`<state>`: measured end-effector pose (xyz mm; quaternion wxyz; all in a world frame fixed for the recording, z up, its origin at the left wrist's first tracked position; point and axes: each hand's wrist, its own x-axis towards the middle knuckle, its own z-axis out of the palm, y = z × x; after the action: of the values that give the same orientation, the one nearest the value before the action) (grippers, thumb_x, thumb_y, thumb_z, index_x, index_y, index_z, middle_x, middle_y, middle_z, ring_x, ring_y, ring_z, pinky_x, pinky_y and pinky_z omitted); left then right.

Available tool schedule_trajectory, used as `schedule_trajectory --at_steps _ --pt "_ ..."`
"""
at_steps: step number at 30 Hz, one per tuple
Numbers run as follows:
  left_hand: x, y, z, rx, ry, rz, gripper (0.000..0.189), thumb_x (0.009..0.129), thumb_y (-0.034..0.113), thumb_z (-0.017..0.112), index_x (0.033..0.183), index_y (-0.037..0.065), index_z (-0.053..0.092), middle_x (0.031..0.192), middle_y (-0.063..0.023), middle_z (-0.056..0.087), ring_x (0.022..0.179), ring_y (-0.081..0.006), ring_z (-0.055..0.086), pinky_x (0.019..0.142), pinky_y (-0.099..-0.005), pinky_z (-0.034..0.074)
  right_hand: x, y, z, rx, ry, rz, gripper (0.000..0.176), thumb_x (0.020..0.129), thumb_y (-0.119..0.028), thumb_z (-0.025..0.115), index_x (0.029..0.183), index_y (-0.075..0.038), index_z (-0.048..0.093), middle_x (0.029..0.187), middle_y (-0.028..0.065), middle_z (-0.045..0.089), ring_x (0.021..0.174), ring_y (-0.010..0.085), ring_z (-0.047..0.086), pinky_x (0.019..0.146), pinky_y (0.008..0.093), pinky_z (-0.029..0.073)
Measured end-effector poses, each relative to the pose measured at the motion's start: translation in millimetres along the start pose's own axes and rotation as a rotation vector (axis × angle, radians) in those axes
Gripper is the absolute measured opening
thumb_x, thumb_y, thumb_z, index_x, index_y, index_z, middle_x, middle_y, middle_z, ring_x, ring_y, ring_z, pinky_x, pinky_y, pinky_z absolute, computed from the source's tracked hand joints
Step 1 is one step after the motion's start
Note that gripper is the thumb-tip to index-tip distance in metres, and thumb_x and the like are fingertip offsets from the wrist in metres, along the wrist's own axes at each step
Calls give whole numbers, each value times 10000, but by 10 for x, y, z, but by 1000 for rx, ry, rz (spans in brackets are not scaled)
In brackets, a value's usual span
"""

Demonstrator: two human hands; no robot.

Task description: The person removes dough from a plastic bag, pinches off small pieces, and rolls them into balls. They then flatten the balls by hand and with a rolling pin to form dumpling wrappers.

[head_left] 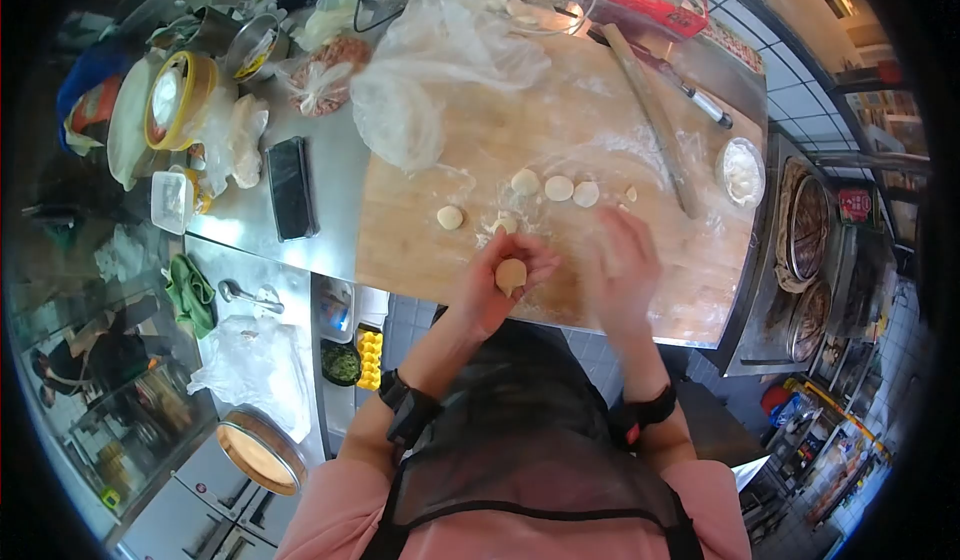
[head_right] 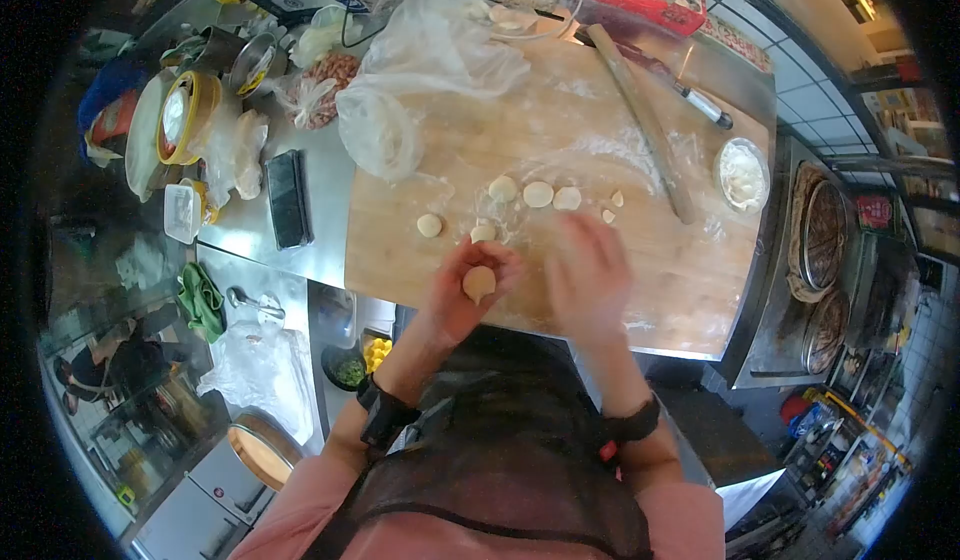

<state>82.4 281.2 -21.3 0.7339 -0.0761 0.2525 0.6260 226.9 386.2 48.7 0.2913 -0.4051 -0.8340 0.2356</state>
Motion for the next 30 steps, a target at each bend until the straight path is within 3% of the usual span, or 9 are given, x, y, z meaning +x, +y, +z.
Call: schedule_trajectory --at_steps 1,3,5,8,11,15,24,26,30 --pt "-36 6 141 1 -2 -9 456 1015 400 307 1109 33 560 1098 -91 612 1096 -218 568 886 -353 466 -15 -151 21 59 -30 -92 349 779 -120 668 1108 -17 613 1135 175 592 1040 326 585 861 402 485" --pt "-128 4 429 -72 95 -28 487 1011 420 293 1258 51 493 1238 -104 555 1250 -222 466 992 -373 404 2 -339 151 99 -168 -293 532 791 -263 665 1234 -3 526 1284 201 502 1197 369 485 989 482 377" --pt "-163 -20 532 -83 115 28 488 1010 422 294 1274 57 480 1250 -102 546 1255 -222 460 1002 -373 394 -89 -460 363 176 -312 -294 689 834 -428 583 1352 -4 416 1415 215 376 1302 387 370 1062 525 254" --pt "-187 -105 554 -32 106 246 491 1008 425 294 1298 65 461 1269 -100 533 1263 -222 450 1017 -374 378 -279 -676 493 432 -316 -314 764 863 -527 482 1398 4 355 1460 221 316 1331 404 320 1078 531 209" --pt "-197 -227 624 29 123 432 496 1007 428 294 1321 74 442 1287 -97 520 1270 -222 440 1032 -375 363 -181 -731 465 438 -323 -273 791 877 -584 404 1409 -1 345 1475 225 292 1351 401 291 1076 551 192" --pt "-182 -335 648 75 150 540 507 1005 432 295 1353 85 417 1312 -94 502 1281 -222 427 1053 -376 342 -52 -510 541 346 -288 -241 792 884 -606 369 1408 -13 354 1474 229 289 1367 400 265 1072 569 177" --pt "-198 -371 485 -3 16 308 500 1005 428 291 1349 91 424 1311 -88 505 1280 -225 423 1062 -380 326 -258 -551 572 355 -363 -307 771 885 -629 339 1407 -64 382 1473 214 300 1360 388 287 1069 568 195" --pt "-168 -410 441 -27 12 271 498 1005 427 290 1348 92 426 1311 -87 506 1279 -226 422 1064 -381 322 -182 -385 569 187 -425 -350 780 884 -644 334 1406 -67 384 1463 221 310 1347 387 306 1066 567 209" --pt "-104 -458 370 -76 10 207 495 1005 426 289 1347 95 430 1310 -84 507 1279 -227 420 1068 -382 315 -318 -266 564 132 -443 -312 788 877 -656 326 1404 -74 391 1451 215 332 1335 386 322 1069 563 211"
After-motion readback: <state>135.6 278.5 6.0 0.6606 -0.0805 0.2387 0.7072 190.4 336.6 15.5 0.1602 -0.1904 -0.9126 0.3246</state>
